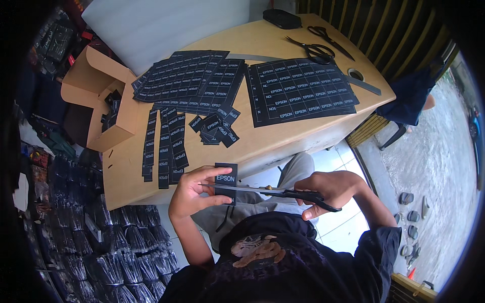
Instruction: Cutting black EPSON brand labels from a sheet using scissors.
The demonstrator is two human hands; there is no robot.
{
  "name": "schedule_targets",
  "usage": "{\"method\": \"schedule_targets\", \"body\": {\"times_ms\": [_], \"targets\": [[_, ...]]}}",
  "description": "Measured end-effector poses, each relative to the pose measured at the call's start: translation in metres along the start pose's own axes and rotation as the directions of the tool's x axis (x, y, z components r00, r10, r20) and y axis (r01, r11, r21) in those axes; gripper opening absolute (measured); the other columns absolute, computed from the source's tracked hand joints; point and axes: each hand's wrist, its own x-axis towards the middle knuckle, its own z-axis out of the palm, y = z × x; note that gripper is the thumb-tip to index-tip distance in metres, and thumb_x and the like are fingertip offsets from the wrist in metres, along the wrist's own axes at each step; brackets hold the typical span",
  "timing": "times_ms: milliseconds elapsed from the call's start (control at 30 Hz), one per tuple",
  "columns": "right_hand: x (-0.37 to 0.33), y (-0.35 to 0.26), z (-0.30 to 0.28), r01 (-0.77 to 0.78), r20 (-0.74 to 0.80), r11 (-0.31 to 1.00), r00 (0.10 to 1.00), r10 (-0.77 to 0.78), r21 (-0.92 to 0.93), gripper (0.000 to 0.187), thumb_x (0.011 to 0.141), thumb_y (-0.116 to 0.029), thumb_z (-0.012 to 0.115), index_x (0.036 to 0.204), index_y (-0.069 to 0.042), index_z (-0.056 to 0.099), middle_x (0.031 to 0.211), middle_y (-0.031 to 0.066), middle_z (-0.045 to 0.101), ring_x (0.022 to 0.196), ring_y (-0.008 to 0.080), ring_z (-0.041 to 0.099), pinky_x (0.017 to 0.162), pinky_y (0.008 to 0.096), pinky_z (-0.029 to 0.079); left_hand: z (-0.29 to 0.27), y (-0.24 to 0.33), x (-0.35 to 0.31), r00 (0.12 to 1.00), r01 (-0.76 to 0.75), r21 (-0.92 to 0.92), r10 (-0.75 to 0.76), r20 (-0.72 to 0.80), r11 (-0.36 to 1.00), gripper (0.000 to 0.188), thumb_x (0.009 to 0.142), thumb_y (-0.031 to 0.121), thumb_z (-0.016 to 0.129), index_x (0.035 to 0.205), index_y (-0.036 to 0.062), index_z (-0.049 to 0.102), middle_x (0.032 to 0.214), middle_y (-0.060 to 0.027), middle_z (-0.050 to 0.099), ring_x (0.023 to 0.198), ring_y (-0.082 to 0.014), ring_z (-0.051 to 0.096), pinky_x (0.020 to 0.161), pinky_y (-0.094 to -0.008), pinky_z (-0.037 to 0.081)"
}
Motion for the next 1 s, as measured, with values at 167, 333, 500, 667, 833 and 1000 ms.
{"method": "schedule_targets", "body": {"times_ms": [167, 333, 500, 667, 833, 1000], "targets": [[-0.001, 0.006, 0.000, -0.064, 0.066, 0.998, 0.996, 0.062, 0.018, 0.057, 0.078, -0.054, 0.067, 0.091, 0.000, 0.056, 0.064, 0.0073, 0.057, 0.056, 0.0215, 0.058, 0.053, 0.0329, 0.045, 0.001, 0.002, 0.003, 0.998, 0.028, -0.001, -0.028, 0.049, 1.000, 0.055, 0.067, -0.005, 0.077, 0.118, 0.0031, 0.060, 0.106, -0.0080, 0.061, 0.082, -0.0107, 0.064, 0.067, -0.0202, 0.054], [0.003, 0.005, -0.001, -0.039, 0.074, 0.999, 0.997, 0.038, 0.009, 0.058, 0.079, -0.055, 0.065, 0.091, 0.001, 0.055, 0.066, 0.0086, 0.058, 0.057, 0.0224, 0.059, 0.053, 0.0332, 0.045, 0.004, 0.005, 0.004, 0.998, 0.068, -0.013, -0.067, 0.015, 0.998, 0.057, 0.061, -0.004, 0.081, 0.114, 0.0033, 0.063, 0.101, -0.0038, 0.061, 0.080, -0.0068, 0.061, 0.060, -0.0170, 0.047], [0.001, 0.004, -0.001, -0.032, 0.082, 0.999, 0.996, 0.031, 0.009, 0.059, 0.081, -0.056, 0.062, 0.091, 0.002, 0.055, 0.067, 0.0111, 0.060, 0.056, 0.0236, 0.060, 0.051, 0.0330, 0.045, 0.005, 0.003, 0.006, 0.999, 0.049, -0.012, -0.049, 0.008, 0.999, 0.058, 0.060, -0.003, 0.082, 0.114, 0.0036, 0.063, 0.100, -0.0037, 0.061, 0.076, -0.0057, 0.059, 0.058, -0.0165, 0.047], [0.001, 0.006, 0.000, 0.006, 0.055, 1.000, 0.998, -0.006, -0.008, 0.061, 0.081, -0.056, 0.062, 0.089, 0.003, 0.056, 0.067, 0.0114, 0.060, 0.055, 0.0235, 0.060, 0.050, 0.0322, 0.046, 0.003, 0.006, 0.006, 0.996, 0.047, 0.032, -0.049, 0.075, 0.998, 0.056, 0.066, -0.003, 0.079, 0.118, 0.0036, 0.060, 0.111, -0.0093, 0.060, 0.085, -0.0122, 0.064, 0.068, -0.0206, 0.054], [0.001, 0.012, 0.002, 0.018, 0.042, 1.000, 0.999, -0.018, 0.002, 0.060, 0.082, -0.055, 0.061, 0.087, 0.004, 0.056, 0.066, 0.0108, 0.060, 0.053, 0.0227, 0.059, 0.049, 0.0318, 0.045, 0.007, 0.005, 0.008, 0.999, 0.049, -0.003, -0.049, 0.012, 0.999, 0.058, 0.060, -0.005, 0.082, 0.114, 0.0024, 0.063, 0.100, -0.0056, 0.062, 0.078, -0.0077, 0.062, 0.059, -0.0178, 0.049], [0.002, 0.010, -0.001, 0.020, 0.054, 1.000, 0.998, -0.021, 0.018, 0.058, 0.082, -0.054, 0.062, 0.085, 0.003, 0.057, 0.065, 0.0105, 0.059, 0.053, 0.0223, 0.059, 0.048, 0.0317, 0.045, 0.005, 0.004, 0.007, 0.999, 0.046, 0.008, -0.046, 0.014, 0.999, 0.058, 0.060, -0.005, 0.082, 0.114, 0.0020, 0.063, 0.099, -0.0059, 0.061, 0.079, -0.0080, 0.062, 0.059, -0.0176, 0.049]]}}
